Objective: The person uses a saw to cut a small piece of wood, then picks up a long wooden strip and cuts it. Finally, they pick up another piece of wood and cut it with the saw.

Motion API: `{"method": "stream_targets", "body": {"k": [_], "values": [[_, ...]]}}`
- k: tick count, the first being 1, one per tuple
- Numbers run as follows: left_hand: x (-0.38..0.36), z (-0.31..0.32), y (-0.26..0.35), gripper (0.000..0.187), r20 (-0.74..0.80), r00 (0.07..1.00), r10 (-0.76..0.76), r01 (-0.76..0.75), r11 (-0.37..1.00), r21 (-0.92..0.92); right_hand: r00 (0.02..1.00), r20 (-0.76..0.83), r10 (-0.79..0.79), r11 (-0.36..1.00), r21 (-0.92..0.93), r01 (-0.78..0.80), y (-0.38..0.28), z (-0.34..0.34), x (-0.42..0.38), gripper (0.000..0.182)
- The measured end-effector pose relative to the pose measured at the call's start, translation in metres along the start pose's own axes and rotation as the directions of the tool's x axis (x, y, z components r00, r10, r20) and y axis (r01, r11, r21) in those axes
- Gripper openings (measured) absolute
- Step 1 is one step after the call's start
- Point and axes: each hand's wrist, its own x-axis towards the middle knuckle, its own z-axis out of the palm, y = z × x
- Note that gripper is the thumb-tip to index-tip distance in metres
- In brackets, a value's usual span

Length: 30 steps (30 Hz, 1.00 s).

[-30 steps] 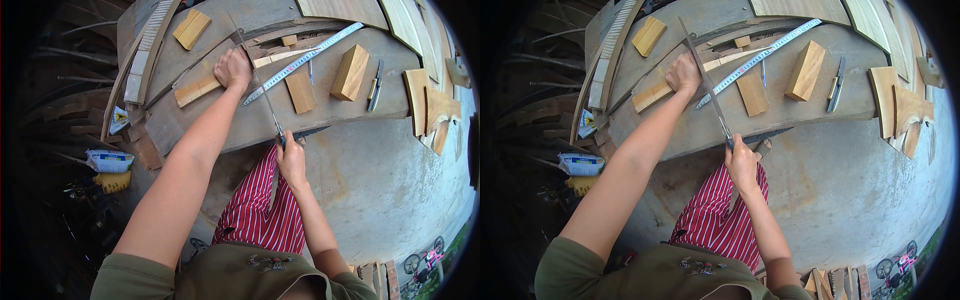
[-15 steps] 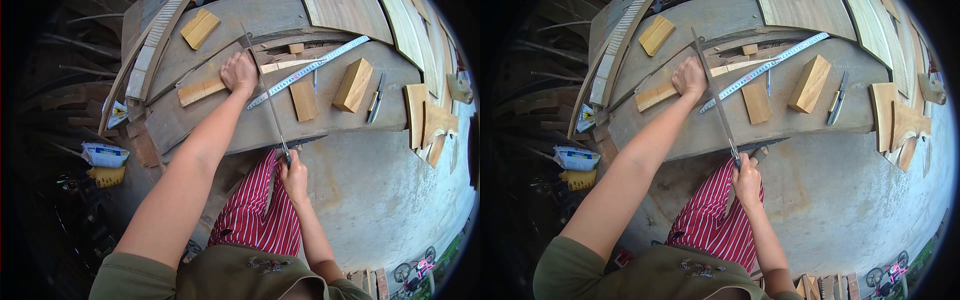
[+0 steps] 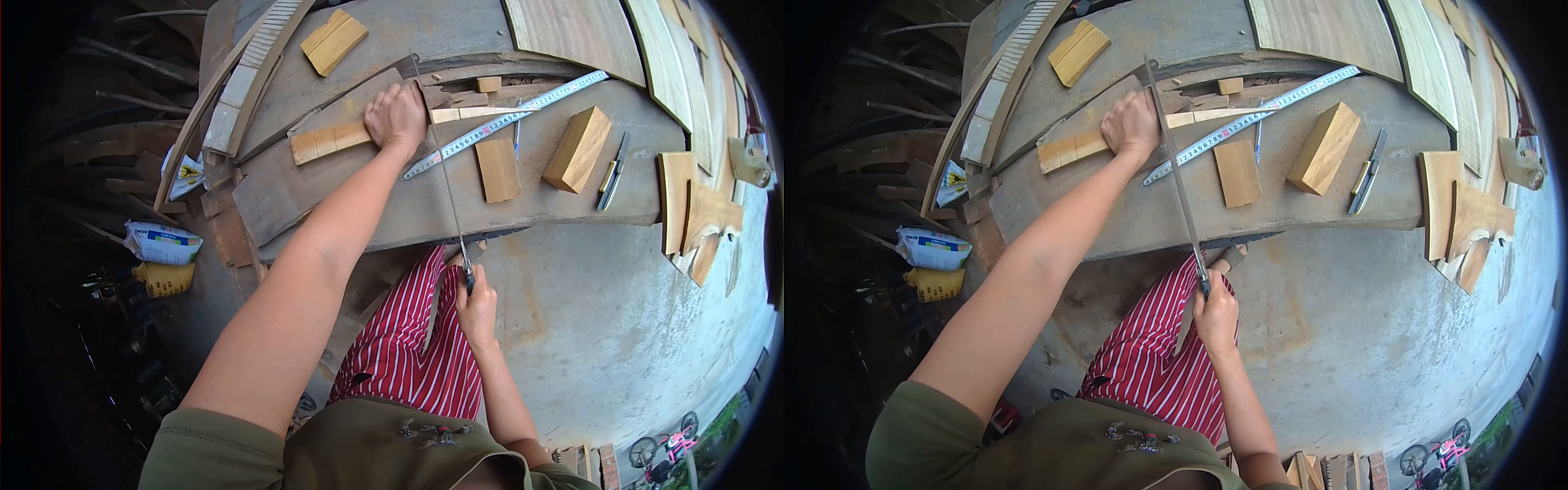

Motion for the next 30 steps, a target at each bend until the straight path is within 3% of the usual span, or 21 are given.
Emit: {"method": "stream_targets", "body": {"k": [4,7,10,12,15,21,23,26,30], "values": [[0.001,0.009,-0.009,0.039,-0.022,0.999,0.045,-0.045,0.999,0.026,0.999,-0.05,-0.019,1.0,0.003,0.019,-0.037,0.021,0.08,0.015],[-0.002,0.005,-0.005,0.043,-0.02,0.997,0.071,-0.071,0.997,-0.008,0.99,-0.121,-0.07,0.996,0.051,0.076,-0.04,0.029,0.087,0.015],[0.001,0.003,-0.004,0.048,0.012,0.999,0.043,-0.043,0.999,-0.029,0.997,-0.081,-0.017,0.998,0.064,0.022,-0.015,0.013,0.03,0.01],[0.001,0.003,-0.005,0.047,0.042,0.999,0.025,-0.024,1.0,-0.013,0.998,-0.051,-0.025,0.999,0.034,0.027,0.015,0.004,-0.014,0.018],[0.001,0.004,-0.006,0.047,0.02,0.999,0.043,-0.043,0.999,-0.022,0.999,-0.017,0.029,0.999,0.029,-0.028,0.014,-0.004,-0.026,0.021],[0.001,0.009,-0.01,0.048,-0.034,0.993,0.114,-0.115,0.992,-0.048,0.997,-0.071,-0.036,0.999,-0.015,0.035,-0.041,0.021,0.081,0.013],[0.0,0.0,0.0,0.041,0.009,1.0,0.006,-0.006,0.999,0.049,0.992,-0.114,-0.056,0.998,-0.031,0.053,-0.051,0.021,0.098,0.012],[-0.001,-0.003,0.005,0.042,0.019,1.0,-0.005,0.005,1.0,0.022,0.989,-0.112,-0.094,0.994,0.051,0.1,-0.015,0.02,0.051,0.012],[0.0,-0.004,-0.002,0.046,0.035,0.999,-0.013,0.013,1.0,-0.006,1.0,0.02,0.009,1.0,0.006,-0.01,0.02,-0.007,-0.031,0.023]]}}
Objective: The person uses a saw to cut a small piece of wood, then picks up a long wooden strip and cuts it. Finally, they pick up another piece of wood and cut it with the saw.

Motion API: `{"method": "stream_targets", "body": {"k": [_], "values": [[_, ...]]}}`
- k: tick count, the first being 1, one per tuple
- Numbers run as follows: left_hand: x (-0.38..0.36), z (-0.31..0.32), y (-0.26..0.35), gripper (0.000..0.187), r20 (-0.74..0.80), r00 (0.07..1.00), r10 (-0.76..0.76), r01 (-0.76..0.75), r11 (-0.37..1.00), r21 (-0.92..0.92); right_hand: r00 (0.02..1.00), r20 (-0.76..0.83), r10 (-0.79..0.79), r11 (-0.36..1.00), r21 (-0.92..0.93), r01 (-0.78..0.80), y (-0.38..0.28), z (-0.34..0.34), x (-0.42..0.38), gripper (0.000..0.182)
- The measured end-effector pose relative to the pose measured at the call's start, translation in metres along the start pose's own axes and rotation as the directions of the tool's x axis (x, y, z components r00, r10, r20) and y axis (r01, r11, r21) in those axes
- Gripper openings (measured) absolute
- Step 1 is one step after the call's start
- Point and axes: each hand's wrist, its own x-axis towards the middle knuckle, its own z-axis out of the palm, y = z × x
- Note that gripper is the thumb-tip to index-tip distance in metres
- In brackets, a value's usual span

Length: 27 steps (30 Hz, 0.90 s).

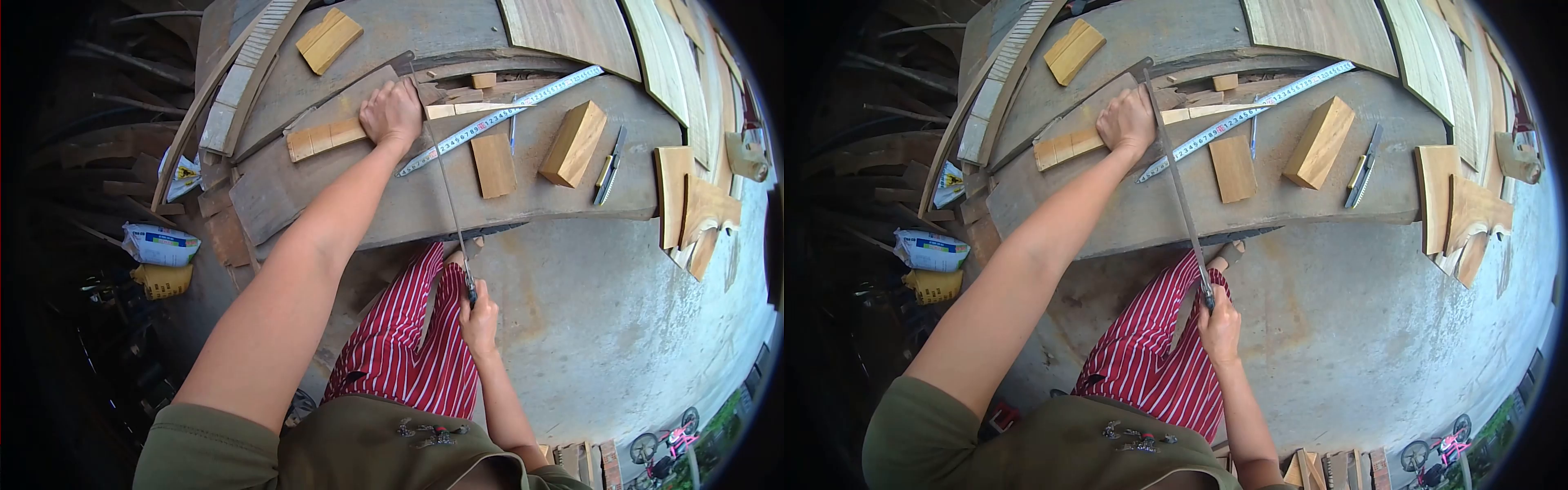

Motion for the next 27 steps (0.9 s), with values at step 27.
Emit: {"method": "stream_targets", "body": {"k": [27], "values": [[0.0,0.004,0.004,0.045,0.005,1.0,-0.017,0.017,0.999,0.027,0.997,-0.073,-0.028,0.999,0.02,0.029,-0.069,0.022,0.118,0.015]]}}
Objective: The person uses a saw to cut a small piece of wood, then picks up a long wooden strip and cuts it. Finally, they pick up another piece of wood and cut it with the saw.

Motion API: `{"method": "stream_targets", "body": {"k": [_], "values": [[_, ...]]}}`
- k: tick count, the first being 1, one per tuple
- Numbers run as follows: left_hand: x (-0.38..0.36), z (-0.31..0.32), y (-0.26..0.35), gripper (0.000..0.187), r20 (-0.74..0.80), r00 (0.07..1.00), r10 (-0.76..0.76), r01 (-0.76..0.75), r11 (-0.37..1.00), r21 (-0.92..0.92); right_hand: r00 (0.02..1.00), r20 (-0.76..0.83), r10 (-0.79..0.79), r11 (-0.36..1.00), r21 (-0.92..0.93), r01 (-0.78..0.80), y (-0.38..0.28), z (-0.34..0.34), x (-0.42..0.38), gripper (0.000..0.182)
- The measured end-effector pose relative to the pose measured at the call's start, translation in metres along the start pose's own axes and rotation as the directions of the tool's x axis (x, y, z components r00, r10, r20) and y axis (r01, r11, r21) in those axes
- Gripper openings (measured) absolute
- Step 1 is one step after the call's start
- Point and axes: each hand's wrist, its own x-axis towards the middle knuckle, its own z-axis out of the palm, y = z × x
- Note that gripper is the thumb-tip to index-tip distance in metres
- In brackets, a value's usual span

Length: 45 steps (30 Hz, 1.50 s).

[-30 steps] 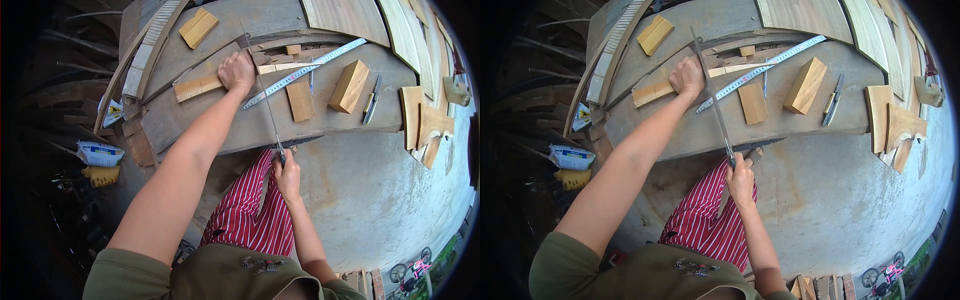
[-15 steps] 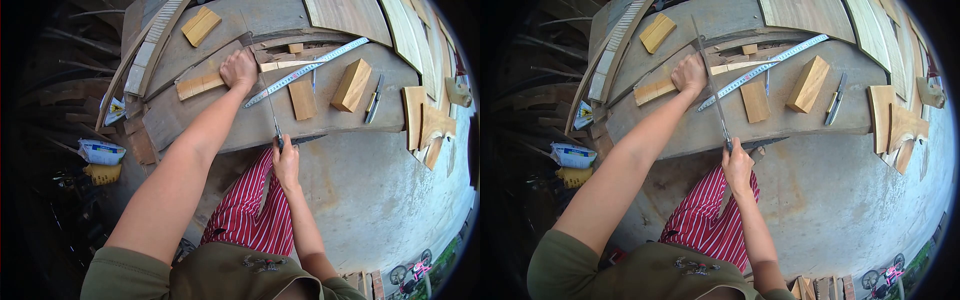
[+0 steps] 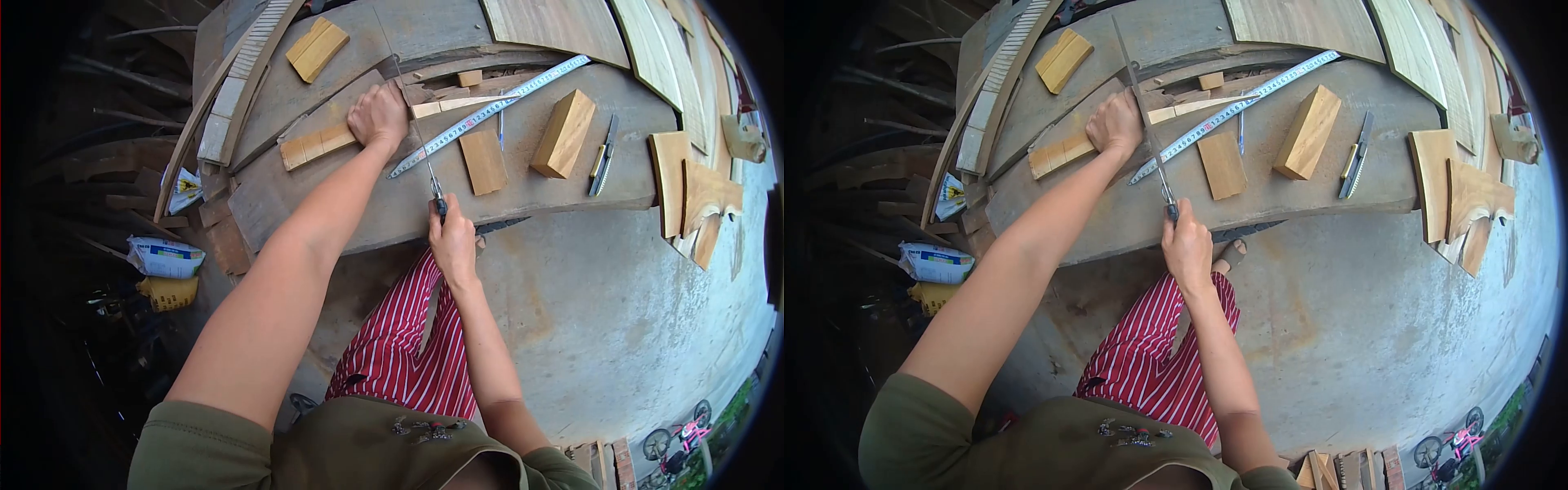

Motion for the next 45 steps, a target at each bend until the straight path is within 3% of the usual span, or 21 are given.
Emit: {"method": "stream_targets", "body": {"k": [2,5,8,10,16,22,24,31,36,39,42,43,45], "values": [[0.004,0.0,0.0,0.045,0.007,1.0,-0.024,0.024,1.0,-0.004,0.997,-0.04,-0.068,0.996,0.054,0.07,0.018,-0.009,-0.03,0.012],[0.002,0.001,-0.003,0.045,0.018,0.999,-0.03,0.03,1.0,-0.009,1.0,0.018,0.005,0.999,0.053,-0.006,0.055,-0.029,-0.097,0.014],[0.002,0.004,-0.003,0.044,0.011,1.0,-0.019,0.019,1.0,-0.003,0.998,0.041,0.045,0.999,0.029,-0.046,0.059,-0.035,-0.11,0.017],[0.002,0.002,-0.005,0.048,-0.028,0.999,0.04,-0.042,0.997,-0.06,1.0,0.015,0.025,1.0,0.018,-0.026,0.036,-0.027,-0.081,0.014],[0.002,0.004,-0.006,0.048,0.002,0.999,0.032,-0.032,0.999,-0.023,0.998,-0.043,-0.035,0.999,0.02,0.036,0.002,0.008,0.003,0.013],[0.003,0.0,-0.003,0.048,0.023,1.0,-0.005,0.005,1.0,-0.026,0.999,-0.031,-0.02,0.998,0.053,0.022,0.051,-0.027,-0.109,0.015],[0.001,0.002,-0.004,0.048,0.027,1.0,-0.001,0.001,1.0,-0.029,0.996,0.052,0.07,0.998,-0.007,-0.07,0.049,-0.04,-0.125,0.016],[0.003,-0.002,-0.002,0.045,0.008,1.0,0.019,-0.019,1.0,-0.01,0.994,-0.063,-0.085,0.996,-0.029,0.083,0.008,0.003,0.005,0.014],[0.005,0.005,-0.003,0.041,0.015,0.999,-0.039,0.039,0.999,0.02,0.998,-0.049,-0.035,0.999,0.031,0.037,0.023,-0.01,-0.052,0.012],[0.002,0.002,-0.005,0.048,-0.01,0.999,0.039,-0.039,0.999,-0.029,0.999,0.031,0.041,0.999,-0.03,-0.04,0.046,-0.036,-0.11,0.017],[0.001,0.001,-0.004,0.048,-0.023,0.998,0.052,-0.053,0.998,-0.03,0.996,0.063,0.062,0.998,-0.019,-0.061,0.041,-0.041,-0.105,0.017],[0.002,0.001,-0.002,0.048,-0.029,0.998,0.053,-0.054,0.998,-0.034,1.0,0.001,0.001,0.999,0.052,-0.001,0.039,-0.032,-0.09,0.009],[0.001,-0.001,-0.004,0.049,-0.018,0.998,0.066,-0.067,0.997,-0.036,0.997,-0.04,-0.066,0.998,0.012,0.067,0.029,-0.013,-0.05,0.01]]}}
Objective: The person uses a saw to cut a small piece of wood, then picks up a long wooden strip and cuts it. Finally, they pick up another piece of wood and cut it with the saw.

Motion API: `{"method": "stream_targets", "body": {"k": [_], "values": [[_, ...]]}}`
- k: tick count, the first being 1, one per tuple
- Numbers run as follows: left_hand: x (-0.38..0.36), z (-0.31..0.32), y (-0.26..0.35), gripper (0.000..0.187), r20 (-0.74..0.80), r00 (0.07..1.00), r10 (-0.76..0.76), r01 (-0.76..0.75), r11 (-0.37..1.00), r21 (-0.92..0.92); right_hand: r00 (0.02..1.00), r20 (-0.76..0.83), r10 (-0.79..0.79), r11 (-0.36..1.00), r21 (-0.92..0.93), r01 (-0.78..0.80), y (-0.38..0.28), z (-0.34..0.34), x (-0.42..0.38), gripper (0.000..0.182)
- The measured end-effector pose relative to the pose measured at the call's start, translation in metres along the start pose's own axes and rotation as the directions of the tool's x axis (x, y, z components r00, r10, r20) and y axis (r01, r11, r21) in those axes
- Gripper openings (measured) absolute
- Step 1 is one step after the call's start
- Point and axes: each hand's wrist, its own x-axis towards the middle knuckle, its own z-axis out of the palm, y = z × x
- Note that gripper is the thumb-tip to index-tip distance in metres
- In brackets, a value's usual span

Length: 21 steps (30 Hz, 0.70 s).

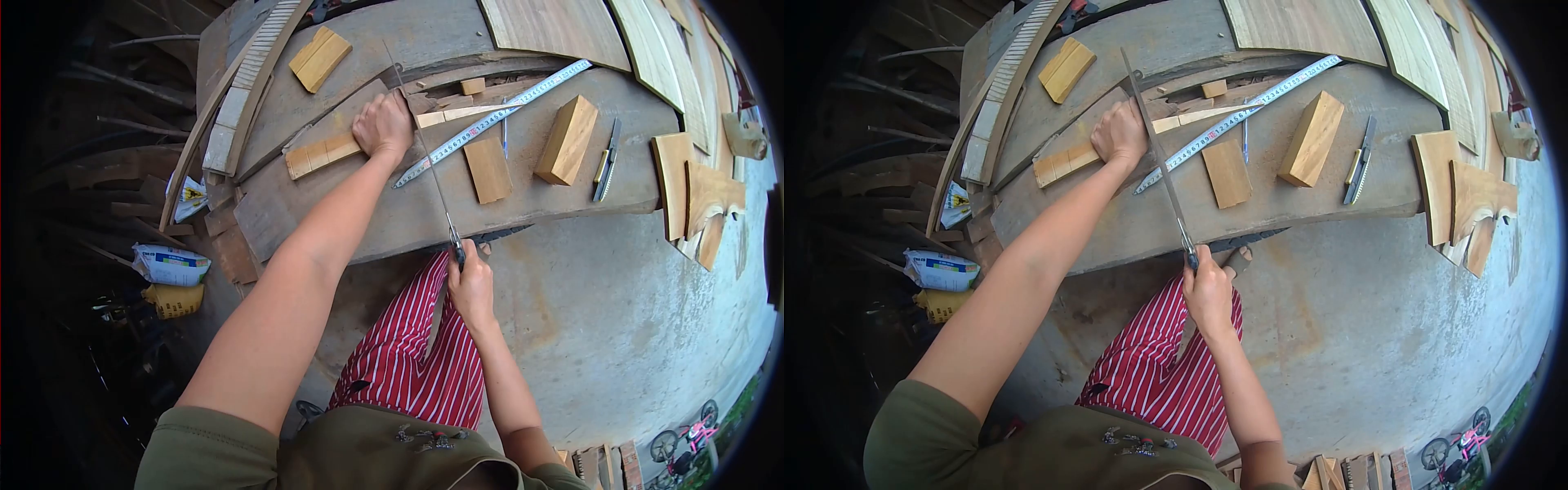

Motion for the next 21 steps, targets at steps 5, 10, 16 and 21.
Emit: {"method": "stream_targets", "body": {"k": [5,10,16,21], "values": [[0.001,0.006,0.0,0.049,0.002,1.0,-0.016,0.016,1.0,-0.009,1.0,-0.004,0.009,1.0,-0.01,-0.009,-0.018,0.017,0.055,0.014],[0.001,0.003,-0.001,0.046,0.001,1.0,-0.008,0.008,1.0,-0.001,0.991,0.073,0.111,0.994,0.01,-0.112,0.02,-0.013,-0.051,0.018],[0.0,0.002,0.004,0.045,-0.002,1.0,-0.018,0.018,1.0,-0.001,0.999,0.039,0.027,1.0,-0.011,-0.026,-0.002,-0.001,-0.01,0.011],[0.001,0.005,0.001,0.044,0.028,0.999,-0.047,0.046,0.998,0.038,0.999,-0.031,-0.02,1.0,-0.011,0.02,-0.024,0.026,0.062,0.012]]}}
